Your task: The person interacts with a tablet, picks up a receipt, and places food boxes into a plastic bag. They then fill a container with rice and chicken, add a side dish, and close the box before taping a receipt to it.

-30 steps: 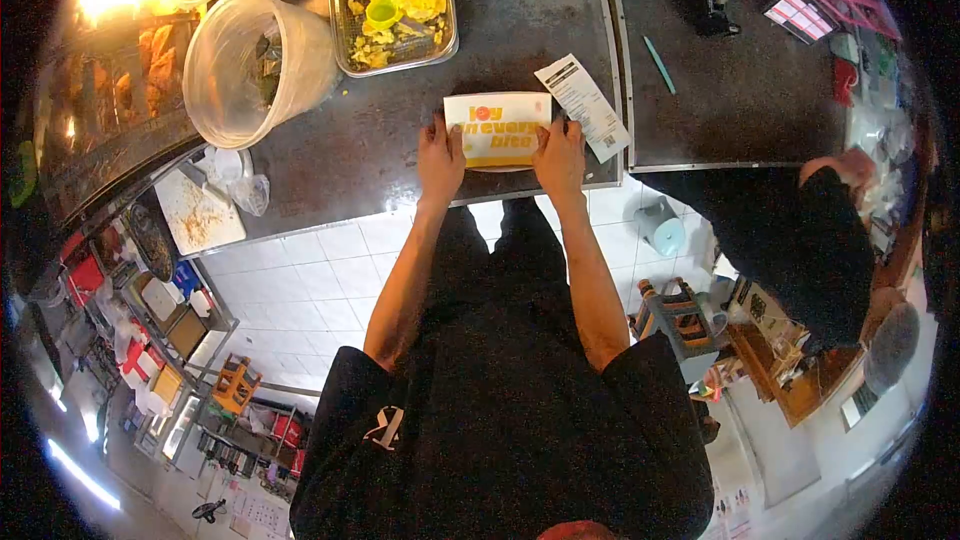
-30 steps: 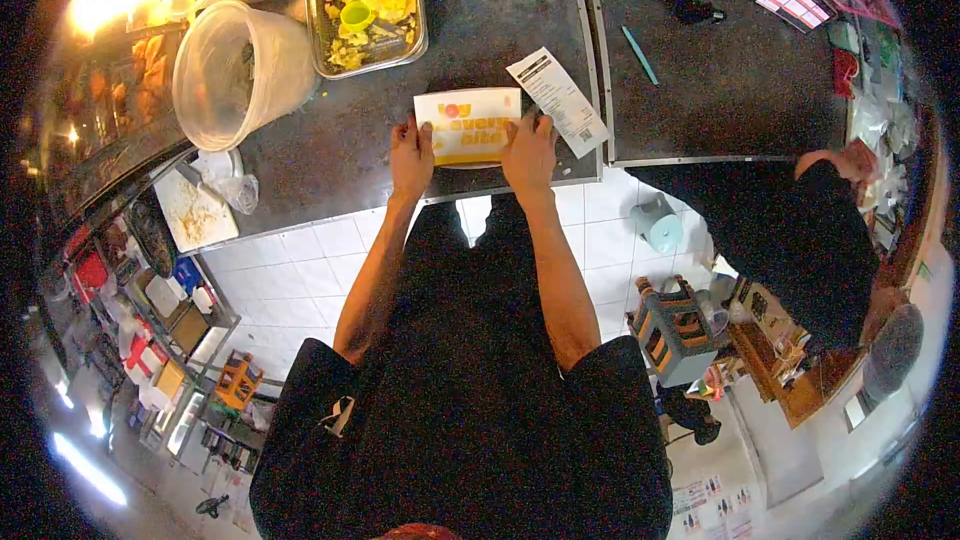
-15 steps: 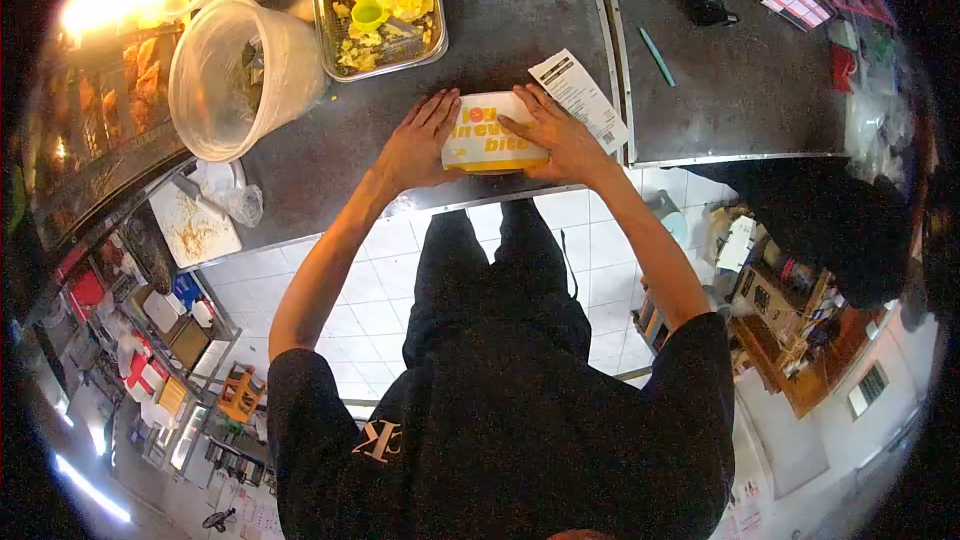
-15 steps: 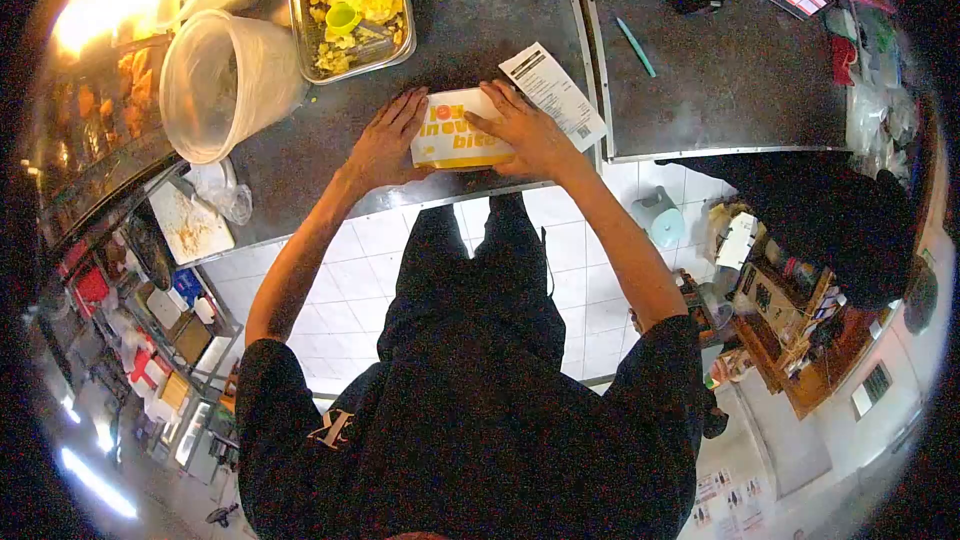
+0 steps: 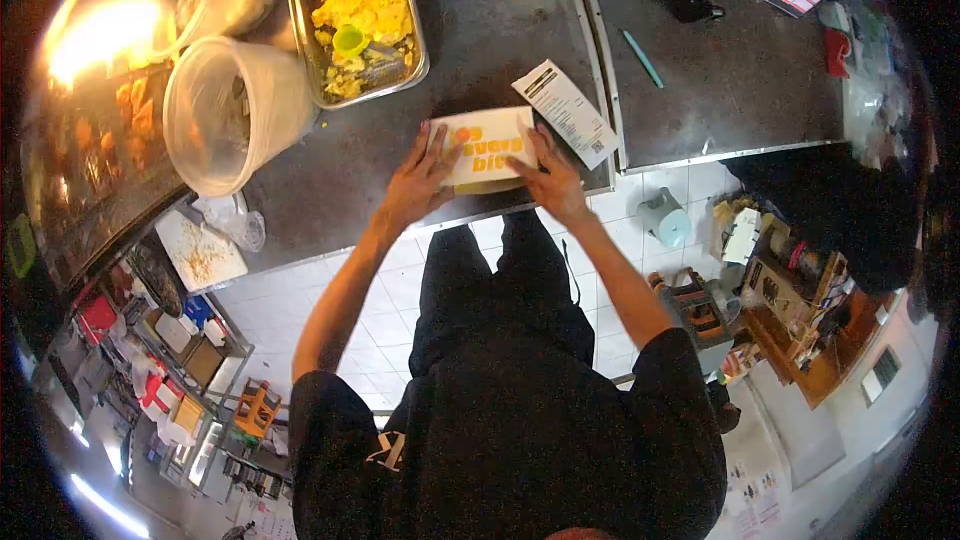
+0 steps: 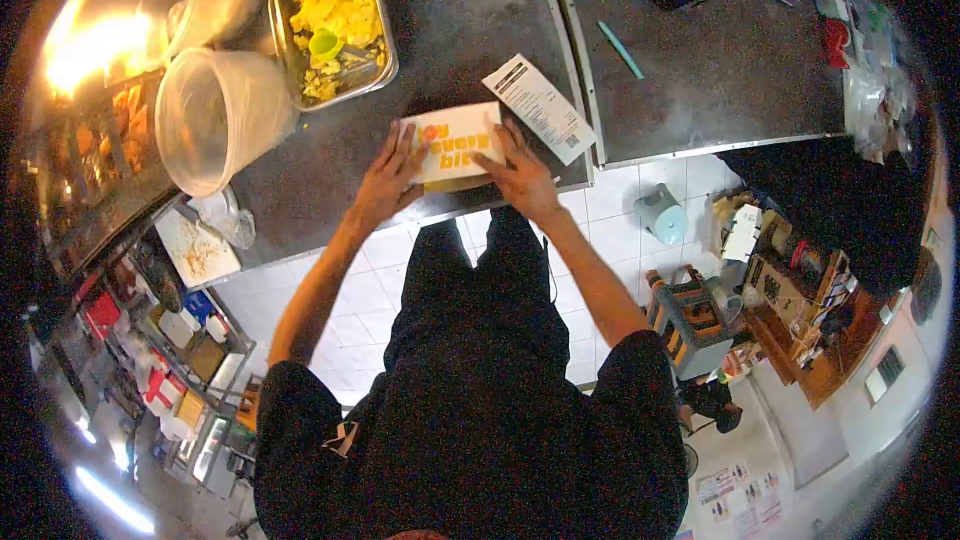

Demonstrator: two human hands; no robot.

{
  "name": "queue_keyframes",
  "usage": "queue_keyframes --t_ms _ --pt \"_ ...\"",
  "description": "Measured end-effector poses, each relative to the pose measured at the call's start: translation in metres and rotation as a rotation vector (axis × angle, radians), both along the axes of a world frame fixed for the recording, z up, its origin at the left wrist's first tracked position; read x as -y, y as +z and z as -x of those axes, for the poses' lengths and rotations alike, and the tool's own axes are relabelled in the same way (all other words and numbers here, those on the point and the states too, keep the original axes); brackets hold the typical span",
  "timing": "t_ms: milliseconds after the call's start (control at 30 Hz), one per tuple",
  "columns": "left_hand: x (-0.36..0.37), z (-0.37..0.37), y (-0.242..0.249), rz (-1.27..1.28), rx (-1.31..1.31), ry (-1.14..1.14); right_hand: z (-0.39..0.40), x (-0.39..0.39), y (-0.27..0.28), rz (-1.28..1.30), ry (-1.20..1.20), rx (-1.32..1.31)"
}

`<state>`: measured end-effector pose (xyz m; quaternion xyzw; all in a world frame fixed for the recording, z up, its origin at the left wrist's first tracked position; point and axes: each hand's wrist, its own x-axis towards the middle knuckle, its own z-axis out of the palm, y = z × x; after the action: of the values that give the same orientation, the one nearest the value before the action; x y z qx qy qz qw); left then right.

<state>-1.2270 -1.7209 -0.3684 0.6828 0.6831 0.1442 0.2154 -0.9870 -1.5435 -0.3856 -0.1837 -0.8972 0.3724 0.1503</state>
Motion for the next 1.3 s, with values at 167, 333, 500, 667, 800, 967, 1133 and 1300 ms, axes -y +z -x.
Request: queue_keyframes --t_ms 167,333,500,667,800,967,1133,1300 --pt "0.013 -0.031 -0.01 -0.024 -0.031 0.165 -0.011 0.015 0.003 0.233 -0.041 0.074" --pt "0.001 -0.051 -0.025 -0.038 -0.028 0.01 -0.014 0.009 0.01 0.239 0.049 0.054" --pt "0.002 -0.048 -0.019 -0.071 -0.027 0.036 -0.012 0.001 0.03 0.284 0.039 0.091" --pt "0.0 -0.05 -0.021 -0.081 0.018 0.072 -0.019 0.003 0.028 0.316 0.009 0.146" --pt "0.0 -0.05 -0.021 -0.089 -0.007 0.081 -0.013 0.018 0.015 0.348 -0.233 0.07" --pt "-0.001 -0.05 -0.019 -0.095 0.006 0.091 -0.005 0.029 0.014 0.483 -0.409 -0.057" --pt "-0.001 -0.048 -0.02 -0.077 0.022 0.076 -0.002 0.039 0.014 0.589 -0.502 0.08" --pt "0.001 -0.048 -0.026 -0.112 0.015 0.071 0.004 0.04 0.021 0.487 -0.524 -0.009"
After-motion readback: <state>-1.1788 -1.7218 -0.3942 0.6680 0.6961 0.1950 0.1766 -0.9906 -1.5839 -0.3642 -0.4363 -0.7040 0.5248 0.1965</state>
